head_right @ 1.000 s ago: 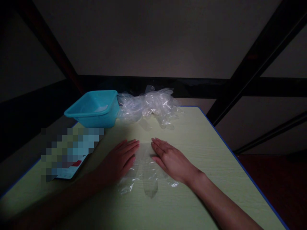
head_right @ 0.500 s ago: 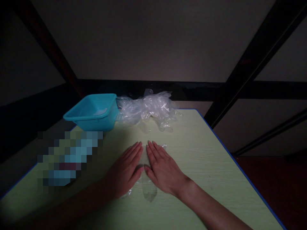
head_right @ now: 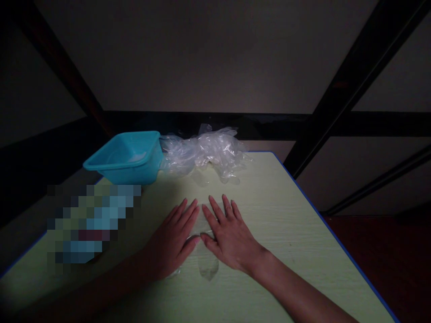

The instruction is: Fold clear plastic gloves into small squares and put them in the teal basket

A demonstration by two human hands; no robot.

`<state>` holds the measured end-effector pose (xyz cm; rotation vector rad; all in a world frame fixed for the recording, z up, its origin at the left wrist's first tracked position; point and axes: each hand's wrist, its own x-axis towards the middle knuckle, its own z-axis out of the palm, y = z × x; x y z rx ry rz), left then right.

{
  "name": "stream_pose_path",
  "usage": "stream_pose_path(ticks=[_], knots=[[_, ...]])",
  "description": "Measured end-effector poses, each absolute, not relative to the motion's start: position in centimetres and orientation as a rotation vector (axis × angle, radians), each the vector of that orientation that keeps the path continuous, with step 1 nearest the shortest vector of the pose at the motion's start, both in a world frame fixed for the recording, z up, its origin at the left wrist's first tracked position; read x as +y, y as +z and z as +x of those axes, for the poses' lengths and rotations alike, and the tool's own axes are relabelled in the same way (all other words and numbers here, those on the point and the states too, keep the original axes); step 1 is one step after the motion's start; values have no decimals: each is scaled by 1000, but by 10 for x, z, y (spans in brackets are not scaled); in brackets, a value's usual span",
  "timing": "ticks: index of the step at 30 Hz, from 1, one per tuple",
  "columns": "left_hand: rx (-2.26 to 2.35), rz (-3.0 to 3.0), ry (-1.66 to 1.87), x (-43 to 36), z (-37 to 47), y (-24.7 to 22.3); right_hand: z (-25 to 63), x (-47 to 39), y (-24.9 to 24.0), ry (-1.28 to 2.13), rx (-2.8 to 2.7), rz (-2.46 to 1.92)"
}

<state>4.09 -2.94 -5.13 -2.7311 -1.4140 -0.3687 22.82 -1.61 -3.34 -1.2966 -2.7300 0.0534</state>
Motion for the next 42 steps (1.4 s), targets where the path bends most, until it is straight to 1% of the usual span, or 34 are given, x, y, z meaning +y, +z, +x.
stream_pose_path(ticks=[8, 14, 18, 22, 24, 29, 34, 37, 42], knots=[[-1436, -2671, -349, -32, 41, -54, 230, -16, -38, 5, -2655, -1366], [-1480, -2706, -395, -32, 42, -52, 234, -12, -35, 161, -2609, -1414], [-1582, -2739, -587, -28, 38, -54, 244, 0, -32, 288, -2479, -1387], [-1635, -2761, -890, -18, 24, -50, 251, 10, -31, 275, -2366, -1333], [-1571, -2828, -951, -13, 16, -45, 251, 11, -29, 267, -2348, -1298], [-1221, -3043, -739, -5, 7, -33, 250, 8, -21, 260, -2305, -1180], [-1144, -3083, -500, -5, 10, -30, 249, 7, -21, 230, -2311, -1135], [-1146, -3069, -494, -5, 11, -31, 249, 8, -21, 234, -2340, -1130], [-1180, -2986, -591, -7, 10, -31, 253, 11, -18, 222, -2356, -1173]])
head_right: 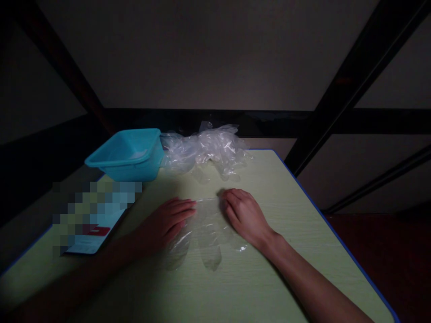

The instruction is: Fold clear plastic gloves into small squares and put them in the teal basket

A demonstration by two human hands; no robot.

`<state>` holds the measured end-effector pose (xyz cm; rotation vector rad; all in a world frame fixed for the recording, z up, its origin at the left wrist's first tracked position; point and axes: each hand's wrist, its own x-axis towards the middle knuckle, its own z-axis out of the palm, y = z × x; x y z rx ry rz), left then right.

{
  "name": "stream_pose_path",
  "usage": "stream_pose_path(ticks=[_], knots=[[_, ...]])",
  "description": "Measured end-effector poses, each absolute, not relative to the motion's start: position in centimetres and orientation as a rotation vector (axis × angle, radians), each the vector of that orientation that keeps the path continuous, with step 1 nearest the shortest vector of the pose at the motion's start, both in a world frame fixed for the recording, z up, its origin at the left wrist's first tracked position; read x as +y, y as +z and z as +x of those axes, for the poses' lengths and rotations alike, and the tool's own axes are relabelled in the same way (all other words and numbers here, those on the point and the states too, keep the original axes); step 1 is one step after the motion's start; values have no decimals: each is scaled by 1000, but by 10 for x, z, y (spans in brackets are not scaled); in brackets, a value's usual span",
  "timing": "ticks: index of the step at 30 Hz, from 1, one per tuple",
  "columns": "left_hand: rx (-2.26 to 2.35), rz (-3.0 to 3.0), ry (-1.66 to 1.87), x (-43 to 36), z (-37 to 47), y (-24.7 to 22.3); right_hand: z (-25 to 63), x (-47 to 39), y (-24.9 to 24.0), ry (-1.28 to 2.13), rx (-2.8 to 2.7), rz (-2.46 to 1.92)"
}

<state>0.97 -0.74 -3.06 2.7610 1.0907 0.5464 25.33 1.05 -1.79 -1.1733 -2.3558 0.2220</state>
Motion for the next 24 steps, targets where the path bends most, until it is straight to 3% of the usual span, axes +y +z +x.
stream_pose_path(ticks=[12, 19, 24], knots=[[1107, 2857, 939, -10, 3, -29, 263, 16, -16, 167, -2338, -1212], [810, 2896, 223, -4, 7, -24, 258, 14, -16, 214, -2370, -1177], [1016, 2822, 162, -7, 9, -26, 257, 15, -18, 219, -2395, -1165]])
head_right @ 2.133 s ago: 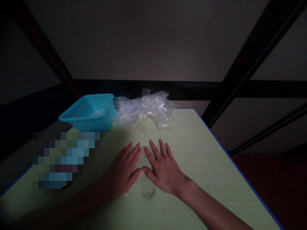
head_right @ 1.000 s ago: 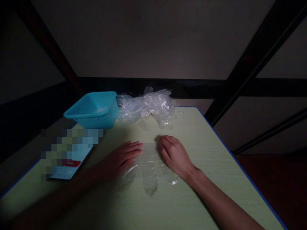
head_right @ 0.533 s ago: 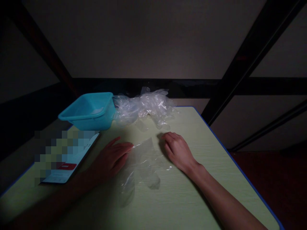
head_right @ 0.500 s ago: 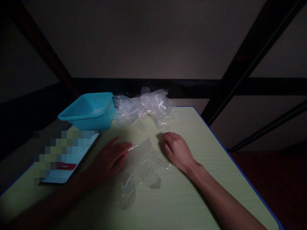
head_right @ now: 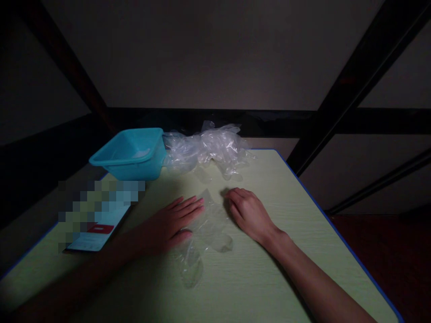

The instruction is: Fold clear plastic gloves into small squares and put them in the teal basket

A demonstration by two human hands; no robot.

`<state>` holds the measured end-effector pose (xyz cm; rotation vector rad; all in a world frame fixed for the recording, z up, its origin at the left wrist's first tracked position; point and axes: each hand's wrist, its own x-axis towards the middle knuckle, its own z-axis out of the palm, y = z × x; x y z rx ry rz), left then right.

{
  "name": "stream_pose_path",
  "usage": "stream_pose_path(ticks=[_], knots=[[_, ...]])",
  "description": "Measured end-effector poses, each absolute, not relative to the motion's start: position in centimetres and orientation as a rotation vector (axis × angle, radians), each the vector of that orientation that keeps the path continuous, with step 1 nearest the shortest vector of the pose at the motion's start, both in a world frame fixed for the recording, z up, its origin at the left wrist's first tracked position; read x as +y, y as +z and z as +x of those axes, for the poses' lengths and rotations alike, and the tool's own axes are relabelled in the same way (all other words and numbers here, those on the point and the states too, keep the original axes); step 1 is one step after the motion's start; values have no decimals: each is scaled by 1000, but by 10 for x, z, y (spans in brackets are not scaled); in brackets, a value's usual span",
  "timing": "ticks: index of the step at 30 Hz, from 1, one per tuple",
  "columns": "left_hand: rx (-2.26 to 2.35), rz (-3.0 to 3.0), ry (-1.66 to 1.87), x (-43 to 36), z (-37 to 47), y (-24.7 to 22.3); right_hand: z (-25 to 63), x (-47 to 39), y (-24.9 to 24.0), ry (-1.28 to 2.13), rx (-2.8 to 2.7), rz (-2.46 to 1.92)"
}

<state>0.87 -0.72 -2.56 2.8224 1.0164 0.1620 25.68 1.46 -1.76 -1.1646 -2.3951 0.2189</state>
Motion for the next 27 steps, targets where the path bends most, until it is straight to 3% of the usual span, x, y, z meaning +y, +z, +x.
stream_pose_path(ticks=[10, 18, 27], knots=[[1517, 2728, 387, -27, 27, -46, 255, 15, -17, 189, -2403, -1163], [1131, 2709, 817, -14, 1, -33, 246, -7, -7, 149, -2669, -737], [980, 2656, 774, -3, -2, -33, 228, -36, -2, 178, -2943, -593]])
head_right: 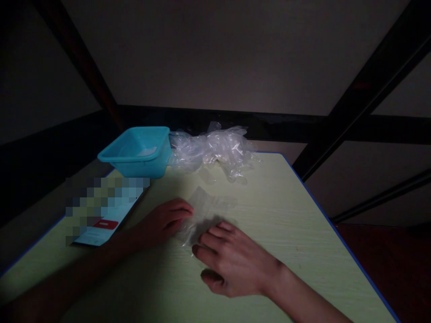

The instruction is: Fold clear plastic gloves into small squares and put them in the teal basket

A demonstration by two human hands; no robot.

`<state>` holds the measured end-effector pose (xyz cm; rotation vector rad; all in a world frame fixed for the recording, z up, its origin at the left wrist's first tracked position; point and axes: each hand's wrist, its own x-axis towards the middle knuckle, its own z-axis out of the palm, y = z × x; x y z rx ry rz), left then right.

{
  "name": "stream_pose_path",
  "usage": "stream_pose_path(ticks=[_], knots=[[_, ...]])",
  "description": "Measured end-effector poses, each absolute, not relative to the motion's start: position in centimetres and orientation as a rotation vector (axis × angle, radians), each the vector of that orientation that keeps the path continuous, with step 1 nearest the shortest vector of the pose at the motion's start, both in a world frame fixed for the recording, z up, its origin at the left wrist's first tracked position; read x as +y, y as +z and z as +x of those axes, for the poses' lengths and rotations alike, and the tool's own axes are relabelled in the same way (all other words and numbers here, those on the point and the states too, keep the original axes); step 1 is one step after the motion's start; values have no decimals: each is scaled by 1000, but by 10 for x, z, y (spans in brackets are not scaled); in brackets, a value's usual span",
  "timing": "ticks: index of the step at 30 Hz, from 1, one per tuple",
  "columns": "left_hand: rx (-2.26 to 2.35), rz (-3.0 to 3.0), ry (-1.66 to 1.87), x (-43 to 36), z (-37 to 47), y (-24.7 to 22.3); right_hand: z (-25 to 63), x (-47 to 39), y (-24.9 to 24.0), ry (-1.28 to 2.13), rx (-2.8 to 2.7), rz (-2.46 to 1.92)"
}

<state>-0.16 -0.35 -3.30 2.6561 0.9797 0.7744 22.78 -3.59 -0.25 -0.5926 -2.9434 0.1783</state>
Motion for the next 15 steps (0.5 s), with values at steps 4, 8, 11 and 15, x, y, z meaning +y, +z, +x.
stream_pose_path(ticks=[4, 8, 11, 15], knots=[[959, 2640, 794, -3, 1, -33, 234, -28, 0, 138, -2982, -561], [944, 2640, 806, -4, 1, -33, 239, -21, 1, 50, -3006, -557], [897, 2663, 824, -5, 2, -33, 242, -17, -2, -68, -2972, -583], [876, 2699, 795, -6, 2, -32, 242, -12, -9, -235, -2866, -568]])
